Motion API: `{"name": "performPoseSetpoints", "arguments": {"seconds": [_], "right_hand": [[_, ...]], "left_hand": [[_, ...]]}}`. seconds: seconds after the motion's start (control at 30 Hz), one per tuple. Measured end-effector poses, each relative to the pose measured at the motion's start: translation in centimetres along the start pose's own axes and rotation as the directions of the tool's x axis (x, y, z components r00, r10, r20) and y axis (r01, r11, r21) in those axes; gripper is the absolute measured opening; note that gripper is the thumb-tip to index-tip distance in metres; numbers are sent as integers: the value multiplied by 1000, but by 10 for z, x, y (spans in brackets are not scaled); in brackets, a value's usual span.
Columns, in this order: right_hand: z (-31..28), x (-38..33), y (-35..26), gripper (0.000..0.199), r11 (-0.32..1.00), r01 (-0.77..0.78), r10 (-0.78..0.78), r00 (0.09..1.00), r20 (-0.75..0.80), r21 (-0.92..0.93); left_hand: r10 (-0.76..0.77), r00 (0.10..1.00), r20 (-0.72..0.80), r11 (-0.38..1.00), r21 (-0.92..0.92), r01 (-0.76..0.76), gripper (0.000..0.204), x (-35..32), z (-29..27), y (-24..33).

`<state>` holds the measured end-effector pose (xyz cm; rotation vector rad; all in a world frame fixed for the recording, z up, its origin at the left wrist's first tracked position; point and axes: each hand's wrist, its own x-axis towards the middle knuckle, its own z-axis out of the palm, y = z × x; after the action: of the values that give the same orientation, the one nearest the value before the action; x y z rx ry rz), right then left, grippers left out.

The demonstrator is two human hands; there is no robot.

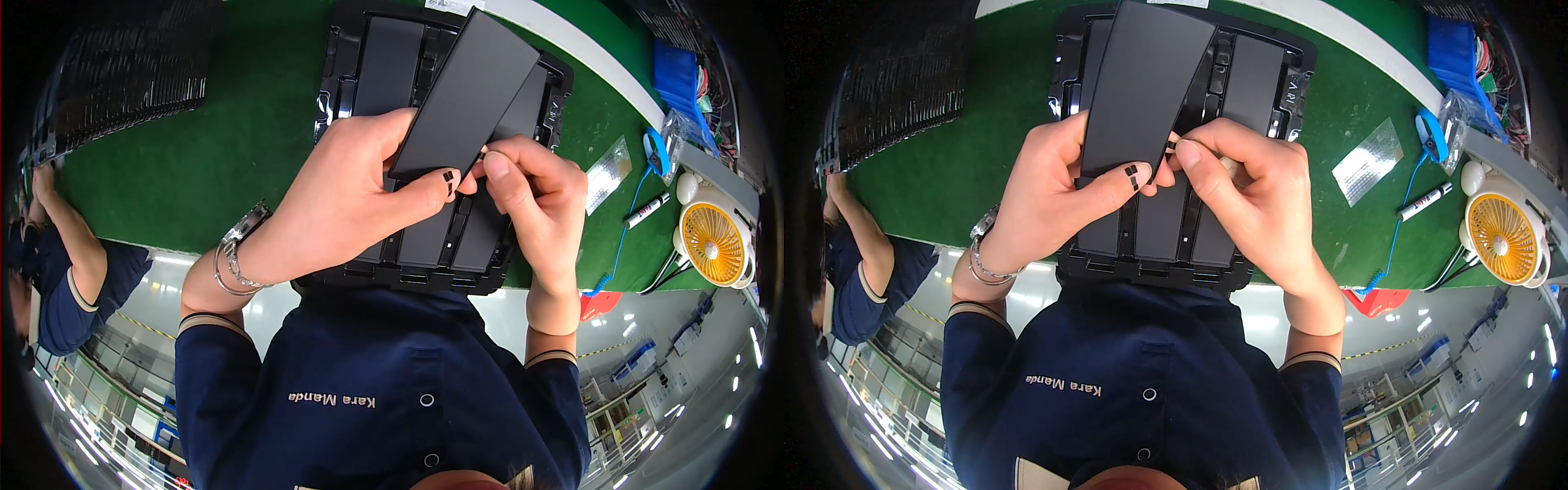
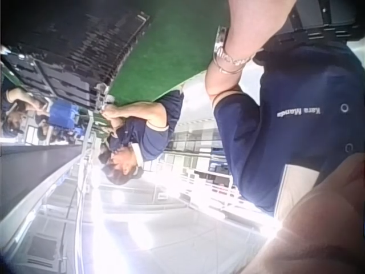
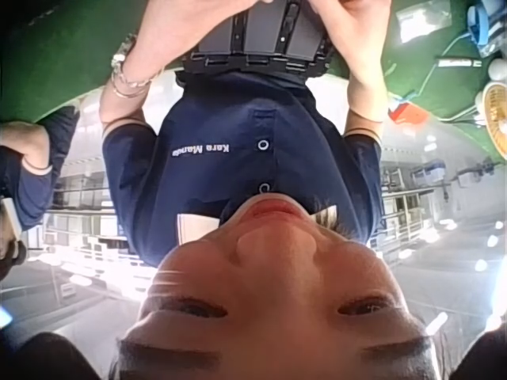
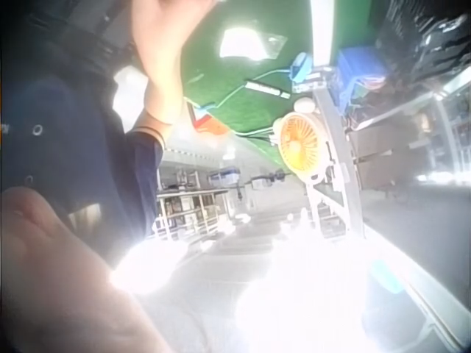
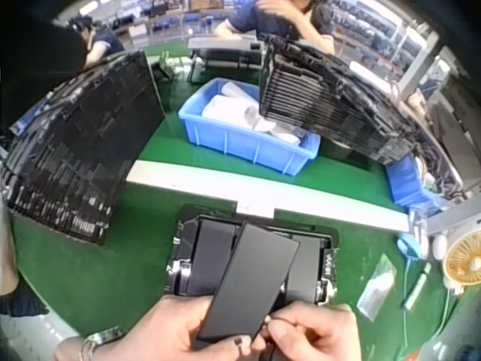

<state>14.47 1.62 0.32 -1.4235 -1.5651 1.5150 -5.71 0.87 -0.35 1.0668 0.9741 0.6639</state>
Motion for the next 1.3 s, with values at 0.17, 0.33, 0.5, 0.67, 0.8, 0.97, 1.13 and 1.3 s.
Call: {"name": "performPoseSetpoints", "arguments": {"seconds": [0.17, 0.33, 0.5, 0.67, 0.8, 0.97, 1.13, 1.3], "right_hand": [[1, 0, -2, 16, 1000, 18, -18, 1000, -5, 2], [1, 0, -1, 15, 1000, 18, -18, 1000, -5, -3], [-1, 2, -2, 16, 999, 2, -2, 1000, 2, -47], [-8, 7, 9, 24, 985, 19, -47, 986, -160, -173], [-25, 7, 6, 21, 990, 60, -92, 963, -254, -131], [-39, 9, 6, 19, 991, 96, -123, 928, -352, -93], [-35, 11, 10, 16, 981, 116, -167, 920, -355, -158], [-33, 11, 14, 15, 978, 136, -183, 923, -339, -159]], "left_hand": [[18, 1000, -3, 1000, 20, -18, 22, -1, 0, -2], [-10, 1000, -6, 999, 33, 10, 21, -1, -1, -1], [82, 997, -10, 992, 92, -81, 20, 0, 0, -5], [45, 999, 22, 996, -79, -43, 23, 6, -2, -7], [56, 997, -45, 996, -62, -58, 29, 12, 2, -9], [-65, 998, 7, 978, 200, 63, 35, 23, -7, -12], [247, 957, -153, 731, 677, -80, 48, 31, 6, -13], [307, 947, -95, 429, 902, -49, 54, 32, 4, -9]]}}
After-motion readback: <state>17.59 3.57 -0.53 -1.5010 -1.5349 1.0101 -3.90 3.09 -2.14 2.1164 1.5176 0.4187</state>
